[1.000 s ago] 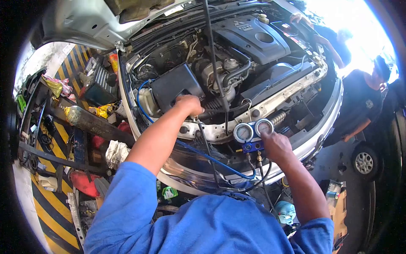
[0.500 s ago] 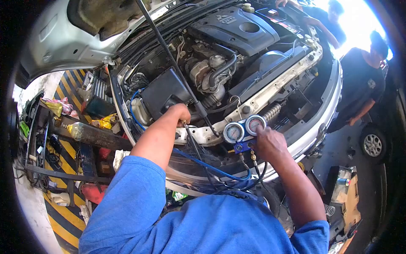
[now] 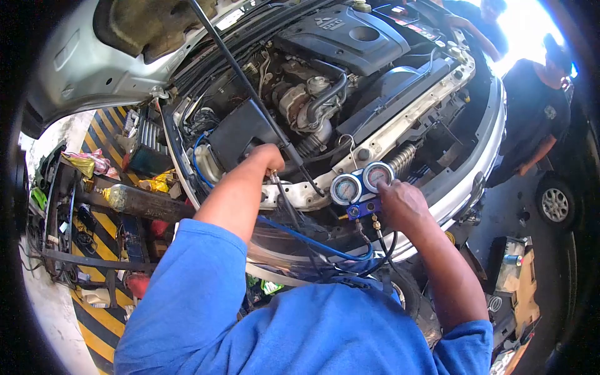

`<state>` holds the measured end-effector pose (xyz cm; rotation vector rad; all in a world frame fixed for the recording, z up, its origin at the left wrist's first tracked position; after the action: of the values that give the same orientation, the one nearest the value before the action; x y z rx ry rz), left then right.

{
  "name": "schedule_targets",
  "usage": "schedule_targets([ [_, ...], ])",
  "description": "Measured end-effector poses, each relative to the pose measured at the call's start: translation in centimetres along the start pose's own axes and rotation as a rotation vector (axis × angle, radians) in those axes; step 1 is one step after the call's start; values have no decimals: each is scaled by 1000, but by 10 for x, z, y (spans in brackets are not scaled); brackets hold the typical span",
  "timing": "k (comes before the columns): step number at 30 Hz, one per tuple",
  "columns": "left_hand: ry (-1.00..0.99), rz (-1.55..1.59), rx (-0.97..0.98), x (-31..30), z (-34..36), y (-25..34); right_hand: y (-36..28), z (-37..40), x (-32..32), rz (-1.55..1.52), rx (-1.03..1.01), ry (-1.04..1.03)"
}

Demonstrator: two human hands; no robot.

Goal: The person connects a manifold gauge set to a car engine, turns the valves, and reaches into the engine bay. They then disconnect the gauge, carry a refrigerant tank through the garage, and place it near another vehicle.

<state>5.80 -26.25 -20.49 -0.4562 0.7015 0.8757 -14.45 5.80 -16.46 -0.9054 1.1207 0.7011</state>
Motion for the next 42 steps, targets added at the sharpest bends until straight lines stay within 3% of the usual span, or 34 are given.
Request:
schedule_targets([
  [4,-76,-172,73,-14,-6,7,0,7,-23,-53,153,6],
  [6,-101,27,51,-32,0,0,-2,8,-29,-78,146,84],
  [10,170,428,224,-59,52,-5,-6,4,-28,-80,203,54],
  [13,608,655,330,-39,90,-32,-3,2,0,-54,156,26],
  [16,1004,1353,300,16,126,-58,-7,0,2,15,82,-22],
  [18,895,2072,279,68,133,-65,-11,6,-1,42,-156,94],
  [20,828,2115,407,106,126,-65,-13,11,-1,34,-319,202],
  [21,770,2097,419,121,124,-61,-16,14,-7,9,-272,214],
  [24,808,1900,441,136,142,-31,-19,10,-12,-54,255,-47],
  [28,857,1410,508,133,149,-3,-14,2,0,20,74,-10],
  [33,832,935,407,154,127,5,-16,11,-6,-144,179,-50],
  [36,864,748,417,142,149,17,-45,42,-16,7,120,410],
  [37,873,750,435,147,144,16,-55,59,-15,-85,60,366],
  [40,825,732,460,151,141,13,-83,124,20,-164,195,-424],
  [41,835,699,481,155,138,13,-97,137,32,-192,145,-521],
  [42,843,663,507,157,136,14,-98,143,65,-169,42,-399],
])
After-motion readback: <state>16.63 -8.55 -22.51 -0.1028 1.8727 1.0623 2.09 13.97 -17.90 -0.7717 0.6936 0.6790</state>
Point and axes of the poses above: each hand's wrist, its own z-axis away from the middle knuckle, its own x-axis out of the palm, y = z × x, the point moved 4 cm from there along -z, towards the middle knuckle, and after that the axes turned 15 degrees about x, right-handed, at the moved point
